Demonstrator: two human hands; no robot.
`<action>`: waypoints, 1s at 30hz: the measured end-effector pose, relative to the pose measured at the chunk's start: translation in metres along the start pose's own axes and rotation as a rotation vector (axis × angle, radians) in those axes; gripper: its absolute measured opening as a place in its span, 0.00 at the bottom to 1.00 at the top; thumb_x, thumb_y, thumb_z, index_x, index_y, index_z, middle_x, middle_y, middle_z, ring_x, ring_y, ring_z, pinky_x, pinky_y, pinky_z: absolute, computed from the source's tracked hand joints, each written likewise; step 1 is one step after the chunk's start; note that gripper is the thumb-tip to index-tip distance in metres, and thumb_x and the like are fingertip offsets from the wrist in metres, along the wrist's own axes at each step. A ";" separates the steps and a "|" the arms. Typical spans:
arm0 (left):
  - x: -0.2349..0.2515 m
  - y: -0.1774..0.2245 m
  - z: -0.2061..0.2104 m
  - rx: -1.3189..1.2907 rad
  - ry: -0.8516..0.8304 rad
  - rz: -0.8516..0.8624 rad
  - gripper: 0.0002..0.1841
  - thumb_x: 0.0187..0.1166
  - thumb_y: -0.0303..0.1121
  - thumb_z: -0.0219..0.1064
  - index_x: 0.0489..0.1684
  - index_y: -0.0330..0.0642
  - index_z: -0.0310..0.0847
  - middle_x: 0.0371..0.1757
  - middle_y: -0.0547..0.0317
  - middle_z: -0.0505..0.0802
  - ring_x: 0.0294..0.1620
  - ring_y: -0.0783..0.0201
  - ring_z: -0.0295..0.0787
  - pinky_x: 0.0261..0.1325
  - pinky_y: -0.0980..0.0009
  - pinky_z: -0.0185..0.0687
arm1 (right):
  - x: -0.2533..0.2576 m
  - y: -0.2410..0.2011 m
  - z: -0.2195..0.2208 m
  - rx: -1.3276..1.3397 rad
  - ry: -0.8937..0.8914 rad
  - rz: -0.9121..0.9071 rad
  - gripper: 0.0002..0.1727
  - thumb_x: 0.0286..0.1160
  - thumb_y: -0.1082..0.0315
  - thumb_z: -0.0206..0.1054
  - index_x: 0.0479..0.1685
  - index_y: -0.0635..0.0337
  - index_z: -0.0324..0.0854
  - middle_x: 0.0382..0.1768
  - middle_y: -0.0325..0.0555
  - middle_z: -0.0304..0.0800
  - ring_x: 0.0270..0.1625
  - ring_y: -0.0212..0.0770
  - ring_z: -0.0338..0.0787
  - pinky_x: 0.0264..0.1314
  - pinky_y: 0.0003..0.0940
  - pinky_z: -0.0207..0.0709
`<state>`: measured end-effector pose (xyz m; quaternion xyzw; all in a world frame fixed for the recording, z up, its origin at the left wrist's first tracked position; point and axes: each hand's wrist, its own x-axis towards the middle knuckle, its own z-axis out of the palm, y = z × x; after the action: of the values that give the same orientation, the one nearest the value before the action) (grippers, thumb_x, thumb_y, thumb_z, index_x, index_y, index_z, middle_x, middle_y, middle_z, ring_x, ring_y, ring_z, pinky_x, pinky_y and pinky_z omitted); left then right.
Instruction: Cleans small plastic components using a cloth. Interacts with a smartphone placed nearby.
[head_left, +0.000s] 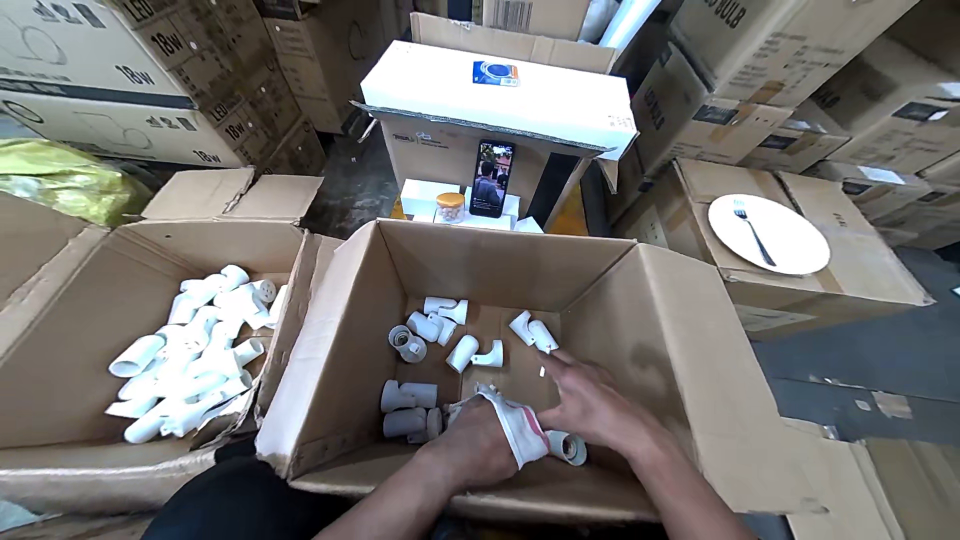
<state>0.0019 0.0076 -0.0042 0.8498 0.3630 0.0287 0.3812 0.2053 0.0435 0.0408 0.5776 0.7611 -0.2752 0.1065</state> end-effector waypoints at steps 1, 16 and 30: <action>-0.001 0.001 -0.001 0.003 0.007 0.024 0.23 0.87 0.50 0.57 0.62 0.39 0.85 0.61 0.44 0.93 0.70 0.45 0.86 0.74 0.40 0.74 | -0.003 0.001 0.000 0.008 0.031 0.000 0.56 0.54 0.36 0.82 0.87 0.56 0.68 0.74 0.55 0.81 0.73 0.56 0.83 0.73 0.58 0.76; 0.007 0.011 0.000 0.078 -0.288 -0.278 0.27 0.81 0.54 0.61 0.63 0.38 0.83 0.65 0.38 0.89 0.72 0.37 0.83 0.68 0.27 0.72 | -0.052 0.014 0.018 0.189 0.473 0.002 0.48 0.72 0.36 0.70 0.88 0.57 0.67 0.75 0.56 0.82 0.71 0.52 0.86 0.72 0.54 0.81; -0.006 0.019 -0.013 0.067 -0.310 -0.413 0.29 0.73 0.54 0.72 0.58 0.37 0.87 0.59 0.37 0.92 0.65 0.36 0.86 0.67 0.29 0.75 | -0.067 -0.018 -0.002 0.444 0.982 -0.664 0.45 0.83 0.30 0.51 0.92 0.51 0.56 0.78 0.57 0.76 0.74 0.41 0.83 0.72 0.38 0.80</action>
<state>0.0048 0.0034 0.0192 0.7641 0.4667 -0.1925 0.4016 0.2090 -0.0136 0.0799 0.3780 0.7848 -0.1479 -0.4684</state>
